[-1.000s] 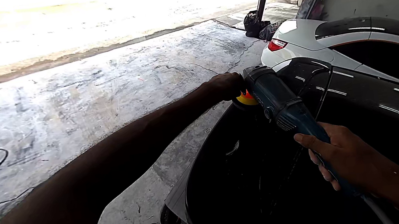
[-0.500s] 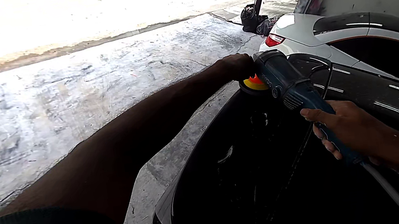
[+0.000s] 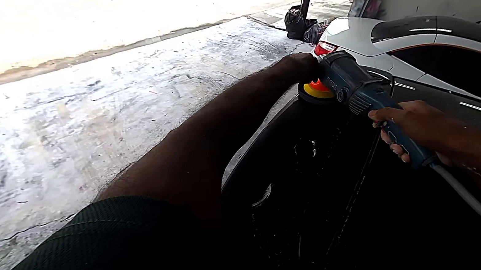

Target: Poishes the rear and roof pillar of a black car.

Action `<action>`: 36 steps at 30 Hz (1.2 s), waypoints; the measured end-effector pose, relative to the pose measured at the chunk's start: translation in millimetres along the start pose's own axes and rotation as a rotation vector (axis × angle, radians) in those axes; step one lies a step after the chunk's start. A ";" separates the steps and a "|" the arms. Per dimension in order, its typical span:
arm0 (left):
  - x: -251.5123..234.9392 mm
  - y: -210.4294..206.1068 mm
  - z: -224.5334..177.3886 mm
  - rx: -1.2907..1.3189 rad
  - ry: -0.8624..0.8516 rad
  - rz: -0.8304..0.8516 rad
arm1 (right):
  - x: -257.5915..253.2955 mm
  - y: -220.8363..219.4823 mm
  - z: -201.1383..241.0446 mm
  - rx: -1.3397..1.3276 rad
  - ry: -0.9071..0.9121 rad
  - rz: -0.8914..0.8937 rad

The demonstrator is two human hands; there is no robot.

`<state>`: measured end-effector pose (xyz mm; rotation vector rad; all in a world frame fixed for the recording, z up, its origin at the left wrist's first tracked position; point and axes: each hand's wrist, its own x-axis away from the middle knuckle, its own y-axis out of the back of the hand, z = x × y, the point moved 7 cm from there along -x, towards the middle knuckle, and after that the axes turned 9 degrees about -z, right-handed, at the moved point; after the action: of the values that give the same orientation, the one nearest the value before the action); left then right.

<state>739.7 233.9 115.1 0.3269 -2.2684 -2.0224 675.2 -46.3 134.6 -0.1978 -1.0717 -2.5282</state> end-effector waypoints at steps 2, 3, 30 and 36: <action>-7.1 -1.9 -0.6 -0.019 -0.013 0.005 | -2.5 1.8 1.9 -0.002 -0.010 -0.007; -9.8 -3.0 -0.1 -0.021 -0.020 0.007 | -2.0 2.3 2.8 -0.007 -0.012 -0.012; 114.0 -2.8 36.6 0.094 0.150 -0.018 | 81.1 -30.9 -0.8 0.075 0.090 0.104; 163.1 1.5 38.5 0.116 0.184 -0.006 | 110.7 -40.9 -8.7 0.084 0.110 0.144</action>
<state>572.8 236.4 99.0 0.5074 -2.2762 -1.7851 557.6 -59.1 131.9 -0.1078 -1.0775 -2.3334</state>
